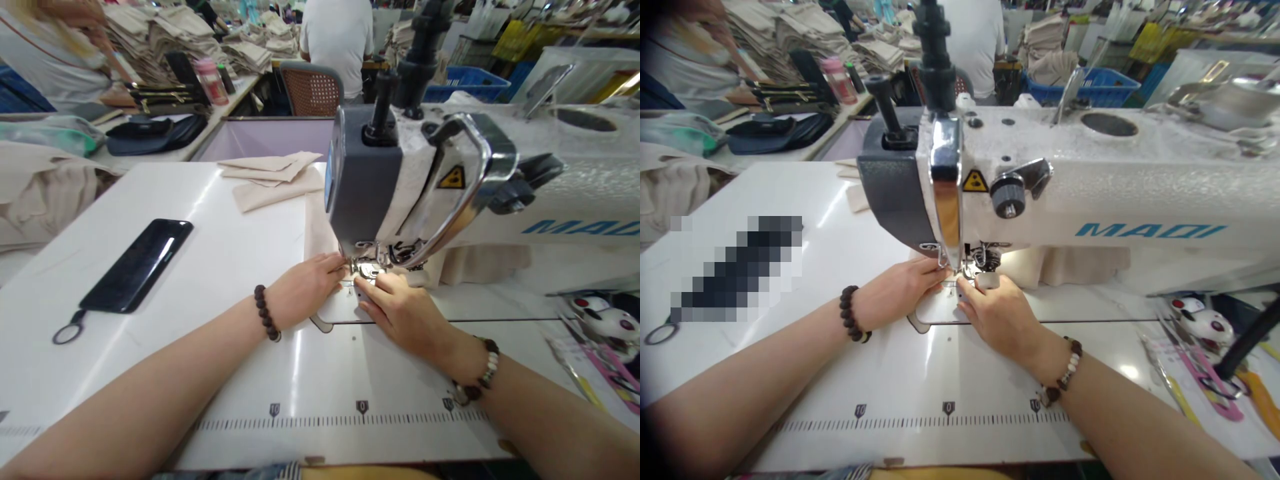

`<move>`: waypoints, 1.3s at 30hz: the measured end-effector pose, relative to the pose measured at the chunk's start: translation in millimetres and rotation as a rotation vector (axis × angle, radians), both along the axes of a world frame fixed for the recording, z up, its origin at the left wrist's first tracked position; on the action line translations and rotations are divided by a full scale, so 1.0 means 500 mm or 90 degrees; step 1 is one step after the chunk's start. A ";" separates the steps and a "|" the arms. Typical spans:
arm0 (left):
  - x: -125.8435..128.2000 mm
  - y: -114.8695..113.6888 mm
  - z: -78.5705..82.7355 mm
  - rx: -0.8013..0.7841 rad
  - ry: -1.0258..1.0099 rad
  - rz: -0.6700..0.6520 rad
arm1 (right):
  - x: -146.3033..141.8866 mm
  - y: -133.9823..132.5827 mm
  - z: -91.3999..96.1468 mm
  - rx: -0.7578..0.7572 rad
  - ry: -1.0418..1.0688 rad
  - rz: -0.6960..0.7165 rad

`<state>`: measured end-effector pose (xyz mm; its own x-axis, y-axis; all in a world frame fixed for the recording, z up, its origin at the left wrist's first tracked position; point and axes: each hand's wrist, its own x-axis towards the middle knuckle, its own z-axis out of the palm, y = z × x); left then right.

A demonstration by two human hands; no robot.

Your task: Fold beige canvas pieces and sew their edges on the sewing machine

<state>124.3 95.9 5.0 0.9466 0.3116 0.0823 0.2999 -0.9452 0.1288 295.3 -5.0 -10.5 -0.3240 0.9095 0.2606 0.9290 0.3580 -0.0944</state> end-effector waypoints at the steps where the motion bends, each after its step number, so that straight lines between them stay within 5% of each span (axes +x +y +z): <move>1: 0.001 0.001 0.000 0.004 -0.003 0.008 | 0.000 0.000 0.000 -0.002 -0.003 -0.001; 16: 0.005 0.009 -0.011 0.016 -0.021 0.028 | 0.000 -0.002 -0.002 -0.027 -0.003 -0.009; 23: 0.000 -0.053 0.024 0.042 0.126 0.127 | 0.005 -0.004 -0.004 0.006 0.017 0.012; 28: -0.003 -0.094 0.039 0.016 0.143 0.069 | 0.009 -0.005 -0.001 0.014 0.036 0.042; 39: -0.012 -0.097 0.054 -0.128 0.142 -0.051 | 0.008 -0.026 0.010 0.029 0.062 0.213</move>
